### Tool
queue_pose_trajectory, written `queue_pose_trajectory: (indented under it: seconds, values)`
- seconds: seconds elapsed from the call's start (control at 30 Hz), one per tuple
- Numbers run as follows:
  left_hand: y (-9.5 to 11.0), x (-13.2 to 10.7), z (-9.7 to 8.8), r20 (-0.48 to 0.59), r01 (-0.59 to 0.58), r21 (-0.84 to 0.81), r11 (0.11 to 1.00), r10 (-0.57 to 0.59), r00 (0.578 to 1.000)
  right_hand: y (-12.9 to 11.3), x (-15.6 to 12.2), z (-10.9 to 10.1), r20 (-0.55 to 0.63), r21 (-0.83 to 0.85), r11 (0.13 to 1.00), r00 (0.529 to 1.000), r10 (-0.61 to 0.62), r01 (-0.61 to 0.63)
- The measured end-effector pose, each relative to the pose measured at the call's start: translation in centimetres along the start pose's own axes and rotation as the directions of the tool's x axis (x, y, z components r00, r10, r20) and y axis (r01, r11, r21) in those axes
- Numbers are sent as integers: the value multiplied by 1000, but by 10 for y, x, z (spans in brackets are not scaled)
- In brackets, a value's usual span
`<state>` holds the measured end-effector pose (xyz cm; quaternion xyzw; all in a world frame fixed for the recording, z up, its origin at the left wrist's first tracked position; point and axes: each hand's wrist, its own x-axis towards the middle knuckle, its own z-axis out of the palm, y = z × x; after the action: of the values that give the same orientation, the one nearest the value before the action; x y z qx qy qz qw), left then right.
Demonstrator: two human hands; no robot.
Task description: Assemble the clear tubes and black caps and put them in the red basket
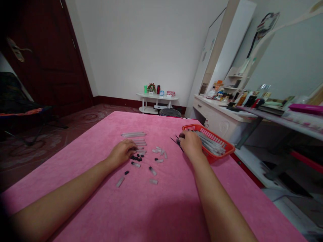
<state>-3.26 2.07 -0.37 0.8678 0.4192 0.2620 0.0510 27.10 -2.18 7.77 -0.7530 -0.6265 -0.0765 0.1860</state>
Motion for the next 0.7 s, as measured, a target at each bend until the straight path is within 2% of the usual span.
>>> queue_pose_trajectory:
  seconds: [0.13, 0.27, 0.47, 0.6, 0.7]
  values:
    - [1, -1, -2, -38, 9, -13, 1000, -9, 999, -6, -9, 26, 158, -134, 989, 984, 86, -65]
    - [3, -2, -4, -126, -27, -52, 998, 20, 992, -6, -16, 37, 258, -206, 974, 955, 148, -96]
    - [4, -4, -4, -205, -62, -90, 994, 43, 978, -12, -17, 28, 264, -252, 965, 953, 148, -80]
    - [3, -4, -5, -234, -39, -116, 993, 11, 972, -25, -19, 18, 303, -240, 971, 951, 63, 13]
    - [1, -4, -5, -241, -36, -135, 990, 3, 970, -31, -23, 19, 346, -229, 972, 938, 24, 60]
